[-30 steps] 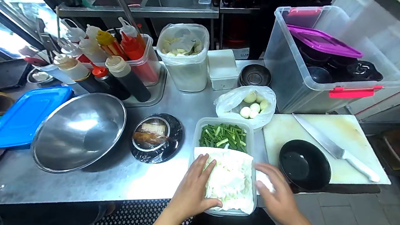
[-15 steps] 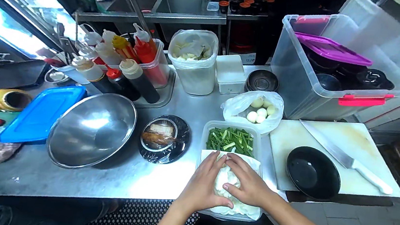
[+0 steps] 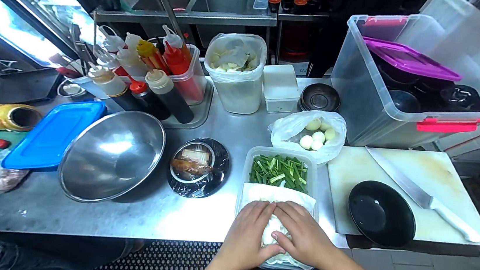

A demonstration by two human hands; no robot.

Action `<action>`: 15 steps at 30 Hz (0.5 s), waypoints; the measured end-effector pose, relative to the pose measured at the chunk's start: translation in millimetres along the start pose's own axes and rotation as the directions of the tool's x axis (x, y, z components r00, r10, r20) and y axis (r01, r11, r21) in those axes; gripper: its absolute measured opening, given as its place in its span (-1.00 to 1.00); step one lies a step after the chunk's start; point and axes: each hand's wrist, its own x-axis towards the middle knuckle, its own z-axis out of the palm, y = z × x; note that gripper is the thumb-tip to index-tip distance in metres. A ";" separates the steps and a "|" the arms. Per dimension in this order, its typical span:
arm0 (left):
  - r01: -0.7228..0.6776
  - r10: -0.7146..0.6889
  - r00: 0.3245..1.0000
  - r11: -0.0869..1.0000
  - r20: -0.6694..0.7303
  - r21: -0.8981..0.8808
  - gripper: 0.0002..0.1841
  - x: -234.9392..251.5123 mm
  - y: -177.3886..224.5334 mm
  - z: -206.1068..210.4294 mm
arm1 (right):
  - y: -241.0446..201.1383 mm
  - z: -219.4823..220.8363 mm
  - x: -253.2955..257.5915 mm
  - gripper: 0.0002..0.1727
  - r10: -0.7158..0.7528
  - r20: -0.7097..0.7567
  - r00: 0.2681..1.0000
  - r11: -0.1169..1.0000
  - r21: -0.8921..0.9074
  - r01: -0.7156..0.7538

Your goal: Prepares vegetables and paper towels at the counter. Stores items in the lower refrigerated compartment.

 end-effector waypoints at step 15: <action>0.033 -0.058 0.995 0.954 0.075 0.299 -0.07 -10.4 14.3 18.3 | -8.8 14.7 -8.1 -0.47 0.044 0.024 0.999 0.962 -0.269 -0.036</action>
